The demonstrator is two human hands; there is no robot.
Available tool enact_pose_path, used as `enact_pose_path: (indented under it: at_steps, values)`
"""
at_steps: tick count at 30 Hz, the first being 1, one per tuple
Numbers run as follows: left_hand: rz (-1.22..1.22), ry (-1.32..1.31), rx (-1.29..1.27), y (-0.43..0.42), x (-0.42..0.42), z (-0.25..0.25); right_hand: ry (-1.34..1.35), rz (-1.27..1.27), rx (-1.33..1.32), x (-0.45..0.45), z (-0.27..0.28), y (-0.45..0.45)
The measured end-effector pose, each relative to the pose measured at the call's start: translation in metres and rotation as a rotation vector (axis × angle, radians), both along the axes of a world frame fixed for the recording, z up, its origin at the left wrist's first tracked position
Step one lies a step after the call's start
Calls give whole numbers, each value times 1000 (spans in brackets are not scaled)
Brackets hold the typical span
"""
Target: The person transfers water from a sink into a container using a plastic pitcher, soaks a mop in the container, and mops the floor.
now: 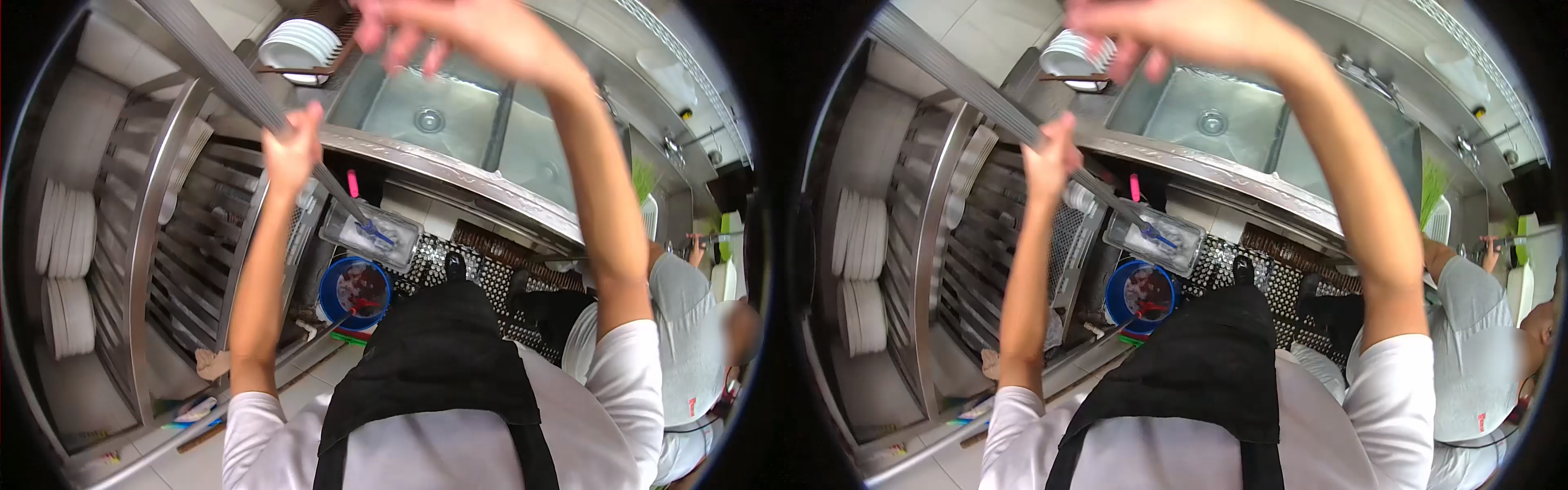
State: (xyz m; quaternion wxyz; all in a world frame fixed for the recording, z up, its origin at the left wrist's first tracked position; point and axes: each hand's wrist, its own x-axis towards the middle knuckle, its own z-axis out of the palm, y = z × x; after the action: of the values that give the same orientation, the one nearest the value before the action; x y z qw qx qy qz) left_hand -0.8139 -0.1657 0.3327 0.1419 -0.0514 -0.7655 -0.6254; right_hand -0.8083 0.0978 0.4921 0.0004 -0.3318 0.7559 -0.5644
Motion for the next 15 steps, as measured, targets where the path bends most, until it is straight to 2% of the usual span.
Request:
enact_pose_path:
  at_steps: [3,5,6,8,9,10,11,12,13,15]
  values:
    - [-101,174,105,-3,16,115,213,55,-24,18,61,-44]
    - [-175,210,109,2,23,147,261,90,-49,27,85,-65]
    - [-88,61,191,23,38,167,277,106,-60,29,94,-74]
    - [-52,131,43,32,41,149,278,129,-105,28,104,-84]
    - [-68,310,-8,30,32,119,267,137,-136,26,105,-87]
    - [-83,130,-90,29,38,101,234,139,-176,22,103,-88]
    - [-33,228,-101,33,36,66,211,167,-231,14,100,-87]
    - [-70,202,-149,36,38,34,151,207,-299,8,92,-85]
    - [-96,35,-157,36,49,10,73,299,-377,-2,79,-83]
    - [-125,-91,-299,25,59,-54,-119,408,-492,0,25,-90]
